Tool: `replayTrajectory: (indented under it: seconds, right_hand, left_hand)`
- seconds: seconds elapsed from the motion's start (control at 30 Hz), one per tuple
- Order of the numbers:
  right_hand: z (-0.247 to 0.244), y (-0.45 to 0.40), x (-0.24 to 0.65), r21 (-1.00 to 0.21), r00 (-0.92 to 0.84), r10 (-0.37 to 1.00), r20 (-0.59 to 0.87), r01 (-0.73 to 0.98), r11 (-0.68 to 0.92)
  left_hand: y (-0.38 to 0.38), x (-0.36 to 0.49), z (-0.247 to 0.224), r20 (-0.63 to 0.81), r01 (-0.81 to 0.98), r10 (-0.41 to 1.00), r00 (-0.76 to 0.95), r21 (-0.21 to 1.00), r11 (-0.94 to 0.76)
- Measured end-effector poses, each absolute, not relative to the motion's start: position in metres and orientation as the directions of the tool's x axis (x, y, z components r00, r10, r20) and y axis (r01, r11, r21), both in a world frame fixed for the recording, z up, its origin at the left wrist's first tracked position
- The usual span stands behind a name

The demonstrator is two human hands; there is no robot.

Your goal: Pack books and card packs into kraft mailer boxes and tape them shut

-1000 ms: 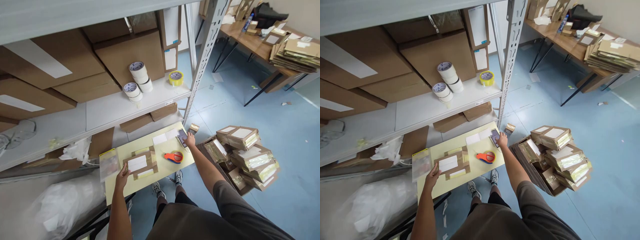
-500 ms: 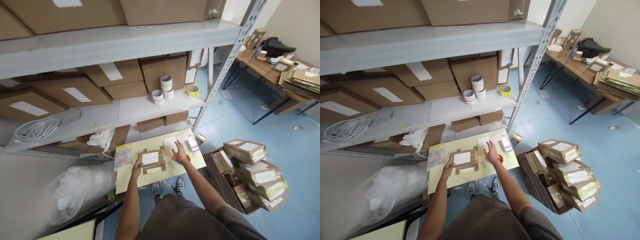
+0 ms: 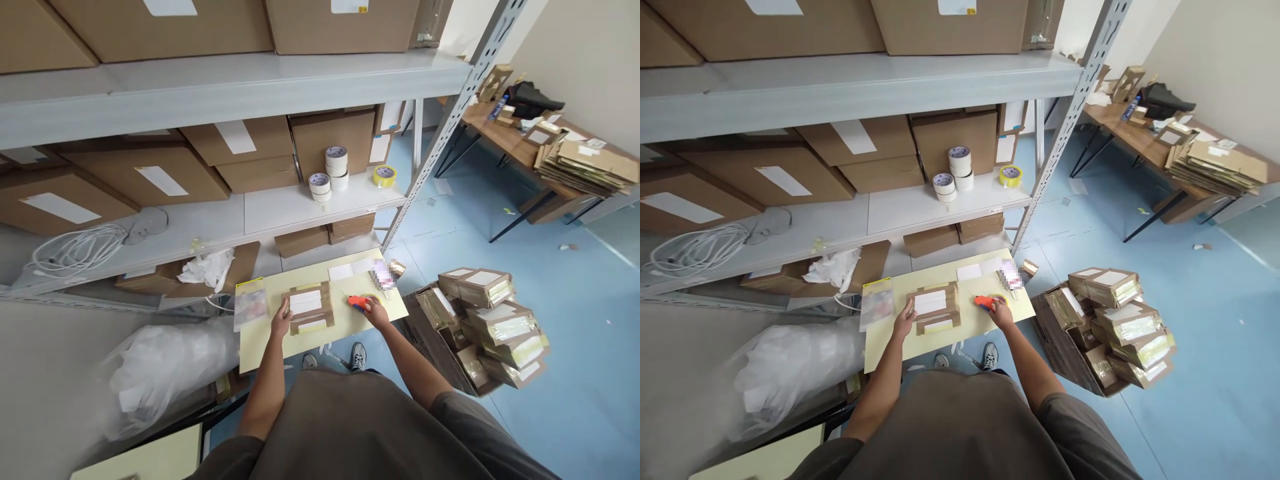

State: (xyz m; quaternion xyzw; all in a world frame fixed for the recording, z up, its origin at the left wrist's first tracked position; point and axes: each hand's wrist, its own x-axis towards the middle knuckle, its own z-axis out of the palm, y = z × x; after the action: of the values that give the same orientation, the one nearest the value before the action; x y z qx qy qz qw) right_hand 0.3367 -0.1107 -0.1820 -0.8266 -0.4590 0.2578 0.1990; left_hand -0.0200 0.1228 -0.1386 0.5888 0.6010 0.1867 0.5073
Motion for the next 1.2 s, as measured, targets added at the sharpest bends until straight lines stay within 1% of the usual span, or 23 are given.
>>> replayTrajectory:
  seconds: [0.13,0.27,0.4,0.47,0.63,0.73,0.83,0.9,0.97,1.1,1.2]
  right_hand:
    - [-0.195,-0.115,0.325,-0.457,0.4,0.816,-0.417,0.684,-0.569]
    - [-0.198,-0.1,0.31,-0.361,0.454,0.767,-0.454,0.693,-0.624]
    - [-0.186,-0.087,0.314,-0.331,0.492,0.704,-0.512,0.643,-0.69]
    - [-0.176,-0.082,0.318,-0.37,0.488,0.716,-0.5,0.627,-0.685]
    - [-0.143,-0.068,0.311,-0.549,0.468,0.81,-0.352,0.598,-0.584]
    - [-0.12,-0.051,0.291,-0.682,0.347,0.911,-0.225,0.612,-0.401]
    - [-0.097,-0.028,0.263,-0.773,0.174,0.976,-0.128,0.599,-0.209]
    - [-0.086,-0.014,0.245,-0.811,0.099,0.986,-0.135,0.56,-0.167]
    - [-0.08,-0.005,0.231,-0.833,0.059,0.982,-0.181,0.522,-0.185]
    - [-0.079,0.002,0.224,-0.833,0.046,0.965,-0.258,0.495,-0.247]
    - [-0.08,0.003,0.228,-0.85,0.047,0.963,-0.267,0.46,-0.258]
  left_hand:
    - [0.124,-0.022,-0.144,-0.388,0.534,0.896,0.217,0.815,0.224]
    - [0.123,-0.022,-0.145,-0.377,0.531,0.903,0.206,0.818,0.221]
    - [0.121,-0.02,-0.142,-0.371,0.52,0.901,0.223,0.827,0.212]
    - [0.12,-0.02,-0.142,-0.363,0.507,0.903,0.232,0.837,0.206]
    - [0.119,-0.021,-0.147,-0.348,0.467,0.902,0.255,0.861,0.201]
    - [0.117,-0.02,-0.148,-0.347,0.443,0.899,0.269,0.873,0.204]
    - [0.112,-0.016,-0.143,-0.353,0.425,0.9,0.255,0.877,0.223]
    - [0.109,-0.014,-0.139,-0.365,0.413,0.902,0.23,0.876,0.249]
    - [0.105,-0.012,-0.135,-0.366,0.39,0.905,0.217,0.882,0.264]
    - [0.102,-0.01,-0.129,-0.335,0.342,0.911,0.241,0.908,0.243]
    - [0.101,-0.01,-0.127,-0.331,0.307,0.91,0.252,0.919,0.249]
